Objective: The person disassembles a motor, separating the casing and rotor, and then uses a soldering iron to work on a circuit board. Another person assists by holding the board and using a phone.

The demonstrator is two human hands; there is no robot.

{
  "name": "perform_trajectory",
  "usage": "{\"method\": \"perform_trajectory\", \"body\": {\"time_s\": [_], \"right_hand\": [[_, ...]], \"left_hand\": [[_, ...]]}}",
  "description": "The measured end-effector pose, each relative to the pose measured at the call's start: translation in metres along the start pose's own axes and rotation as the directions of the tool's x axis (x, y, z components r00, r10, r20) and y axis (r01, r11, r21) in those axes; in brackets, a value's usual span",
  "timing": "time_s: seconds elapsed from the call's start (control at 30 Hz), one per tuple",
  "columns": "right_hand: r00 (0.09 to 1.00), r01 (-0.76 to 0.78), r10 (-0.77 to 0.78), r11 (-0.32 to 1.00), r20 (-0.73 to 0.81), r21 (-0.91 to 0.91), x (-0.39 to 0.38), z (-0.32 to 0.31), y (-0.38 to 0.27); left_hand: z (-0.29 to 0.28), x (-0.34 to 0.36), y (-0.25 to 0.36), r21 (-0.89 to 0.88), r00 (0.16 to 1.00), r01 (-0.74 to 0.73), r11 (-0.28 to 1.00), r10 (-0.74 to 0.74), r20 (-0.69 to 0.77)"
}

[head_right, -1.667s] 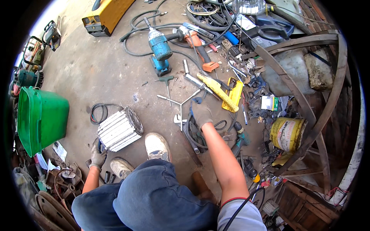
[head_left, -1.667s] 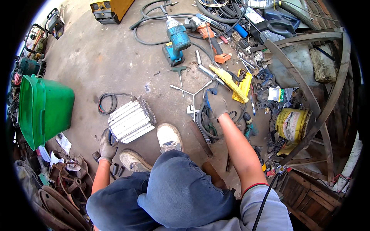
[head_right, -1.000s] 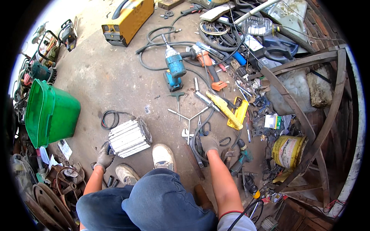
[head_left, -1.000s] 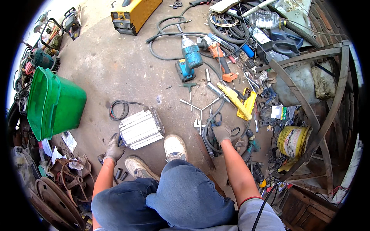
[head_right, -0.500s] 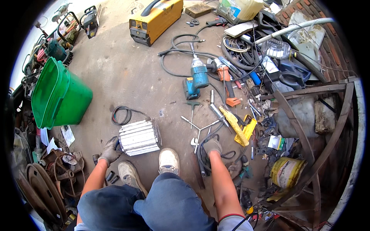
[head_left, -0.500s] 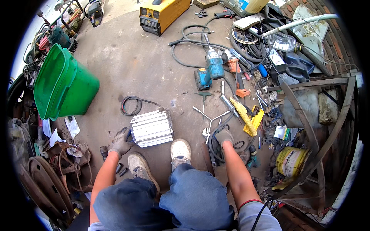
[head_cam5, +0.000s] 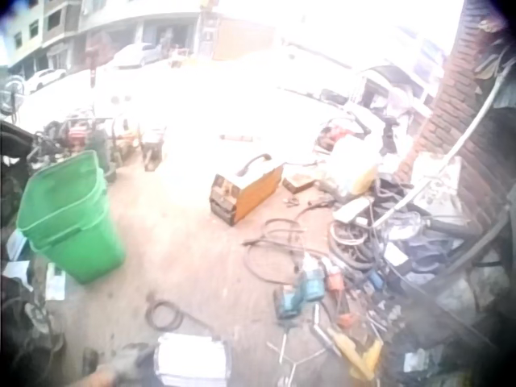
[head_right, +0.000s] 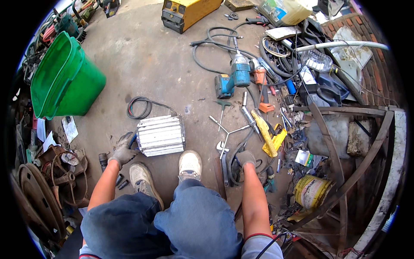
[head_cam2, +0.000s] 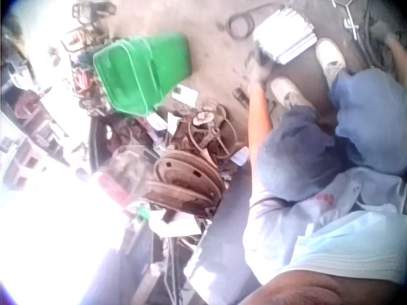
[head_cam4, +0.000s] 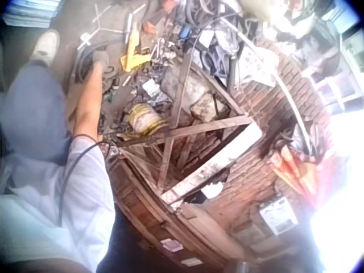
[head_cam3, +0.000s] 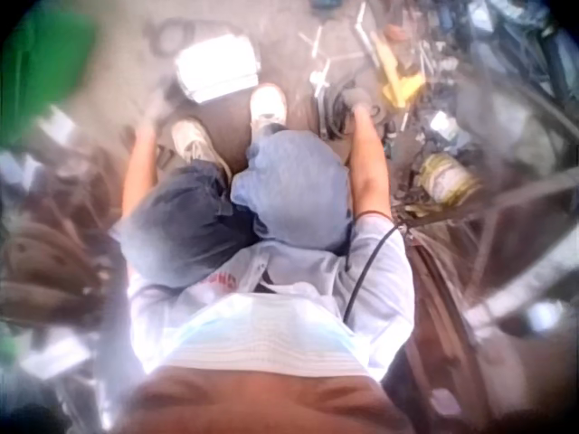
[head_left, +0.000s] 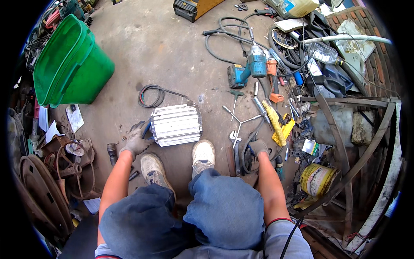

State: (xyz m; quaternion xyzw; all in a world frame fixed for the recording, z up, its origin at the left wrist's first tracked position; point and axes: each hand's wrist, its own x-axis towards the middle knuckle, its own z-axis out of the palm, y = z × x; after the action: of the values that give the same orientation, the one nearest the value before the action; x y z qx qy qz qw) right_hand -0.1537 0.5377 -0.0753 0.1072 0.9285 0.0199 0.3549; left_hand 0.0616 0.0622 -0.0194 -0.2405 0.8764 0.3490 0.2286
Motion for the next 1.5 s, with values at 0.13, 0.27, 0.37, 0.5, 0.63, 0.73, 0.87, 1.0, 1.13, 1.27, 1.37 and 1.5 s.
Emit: {"method": "perform_trajectory", "body": {"time_s": [0.13,0.27,0.37,0.5,0.63,0.73,0.87,1.0,1.13,1.27,1.37,1.5], "right_hand": [[0.997,0.048,-0.054,0.993,-0.047,-0.109,0.009,-0.01,0.021],[0.998,0.07,-0.07,0.994,0.0,-0.084,0.015,-0.019,0.017],[0.995,-0.061,0.055,0.996,-0.088,-0.061,0.042,0.004,0.025],[0.985,0.035,-0.088,0.943,0.146,0.33,0.078,0.031,0.066],[0.956,-0.283,0.166,0.739,0.242,0.612,0.02,0.007,-0.016],[0.965,-0.255,0.143,0.684,0.218,0.684,0.085,0.038,0.054],[0.975,-0.001,0.073,0.947,-0.211,0.322,0.073,0.035,0.05],[0.961,0.228,-0.013,0.601,-0.276,0.766,0.025,-0.004,0.035],[0.855,0.461,-0.466,0.482,-0.228,0.745,-0.099,-0.075,-0.088],[0.546,0.743,-0.825,0.396,-0.147,0.539,-0.157,-0.108,-0.199],[0.412,0.909,-0.907,0.416,0.085,0.031,-0.212,-0.119,-0.278],[0.358,0.805,-0.859,0.084,0.367,-0.587,-0.257,-0.102,-0.356]], "left_hand": [[0.004,0.002,-0.008,-0.052,1.0,-0.007,0.999,0.007,-0.01],[0.004,0.003,-0.011,-0.131,1.0,-0.029,0.991,0.029,0.002],[0.002,0.005,-0.014,-0.292,0.997,-0.061,0.955,0.07,0.021],[0.008,0.011,-0.02,-0.498,0.991,-0.016,0.867,0.081,0.11],[0.005,-0.003,-0.033,-0.29,0.999,-0.02,0.957,0.028,0.022],[0.003,0.006,-0.019,-0.302,0.997,-0.064,0.951,0.074,0.023],[0.001,0.005,-0.024,-0.327,0.995,-0.08,0.941,0.095,0.028],[0.02,0.01,-0.037,-0.325,0.984,-0.175,0.929,0.159,-0.074],[0.024,0.001,-0.038,-0.288,0.982,-0.166,0.943,0.13,-0.139],[0.024,0.002,-0.028,-0.208,0.959,-0.216,0.954,0.167,-0.231],[0.041,0.008,-0.032,-0.113,0.898,-0.284,0.952,0.222,-0.379],[0.051,0.003,-0.038,-0.078,0.868,-0.257,0.963,0.195,-0.457]]}}
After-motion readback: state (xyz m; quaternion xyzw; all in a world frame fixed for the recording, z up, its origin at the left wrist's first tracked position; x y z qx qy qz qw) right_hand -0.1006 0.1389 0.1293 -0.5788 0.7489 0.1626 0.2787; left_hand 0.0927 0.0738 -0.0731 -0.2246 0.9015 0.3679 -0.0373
